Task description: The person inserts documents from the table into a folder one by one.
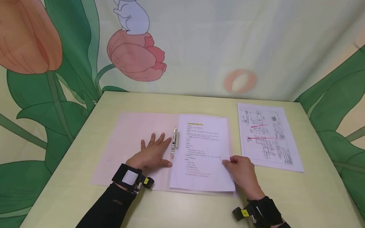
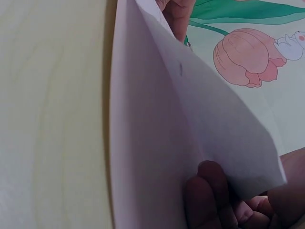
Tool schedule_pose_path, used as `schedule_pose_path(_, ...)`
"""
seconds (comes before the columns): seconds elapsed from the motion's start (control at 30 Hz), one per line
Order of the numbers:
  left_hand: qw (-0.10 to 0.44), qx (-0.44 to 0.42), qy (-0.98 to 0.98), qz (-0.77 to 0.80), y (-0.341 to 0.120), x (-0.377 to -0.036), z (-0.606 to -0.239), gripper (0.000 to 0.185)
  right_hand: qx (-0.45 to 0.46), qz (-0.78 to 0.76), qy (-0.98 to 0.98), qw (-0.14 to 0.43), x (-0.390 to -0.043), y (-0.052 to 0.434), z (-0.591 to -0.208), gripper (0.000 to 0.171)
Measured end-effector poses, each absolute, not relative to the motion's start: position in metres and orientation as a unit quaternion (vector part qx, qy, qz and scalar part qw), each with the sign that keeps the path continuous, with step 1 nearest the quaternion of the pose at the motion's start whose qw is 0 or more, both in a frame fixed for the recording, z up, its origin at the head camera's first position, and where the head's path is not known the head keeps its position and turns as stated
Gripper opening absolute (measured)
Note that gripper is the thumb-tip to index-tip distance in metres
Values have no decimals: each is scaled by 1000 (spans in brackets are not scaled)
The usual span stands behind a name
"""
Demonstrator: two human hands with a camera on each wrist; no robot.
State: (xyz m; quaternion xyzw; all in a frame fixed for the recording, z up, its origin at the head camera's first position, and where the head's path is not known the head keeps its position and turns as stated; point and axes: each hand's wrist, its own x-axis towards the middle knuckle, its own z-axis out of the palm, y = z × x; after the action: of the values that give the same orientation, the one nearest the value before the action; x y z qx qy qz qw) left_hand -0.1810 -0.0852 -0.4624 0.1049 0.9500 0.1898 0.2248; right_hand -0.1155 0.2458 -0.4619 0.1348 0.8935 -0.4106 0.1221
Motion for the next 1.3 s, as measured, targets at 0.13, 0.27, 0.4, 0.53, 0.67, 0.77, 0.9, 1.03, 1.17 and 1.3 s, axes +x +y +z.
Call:
schedule_pose_path(0.13, 230, 106, 948, 193, -86, -178, -463, 106, 141, -406, 893, 131, -114, 246, -463, 36)
schedule_pose_path(0.27, 223, 105, 950, 193, -86, -178, -464, 105, 138, -406, 894, 127, -115, 246, -463, 37)
schedule_pose_path(0.4, 224, 106, 949, 194, -86, -175, -465, 105, 140, -410, 892, 134, -113, 246, -466, 36)
schedule_pose_path(0.53, 231, 109, 948, 189, -87, -174, -466, 104, 142, -406, 892, 136, -112, 248, -468, 34)
schedule_pose_path(0.67, 221, 111, 951, 186, -87, -178, -465, 105, 132, -407, 896, 121, -117, 249, -467, 35)
schedule_pose_path(0.77, 219, 109, 952, 186, -87, -180, -462, 105, 133, -407, 896, 119, -120, 248, -465, 35)
schedule_pose_path(0.9, 224, 109, 950, 186, -88, -180, -462, 105, 138, -408, 893, 130, -119, 249, -464, 38)
schedule_pose_path(1.03, 226, 110, 950, 187, -87, -181, -462, 105, 129, -406, 894, 138, -117, 251, -459, 51)
schedule_pose_path(1.17, 226, 109, 949, 192, -86, -181, -461, 104, 104, -366, 915, 133, -116, 254, -453, 57)
schedule_pose_path(1.3, 228, 109, 949, 187, -87, -181, -461, 104, 90, -322, 935, 121, -117, 258, -449, 52)
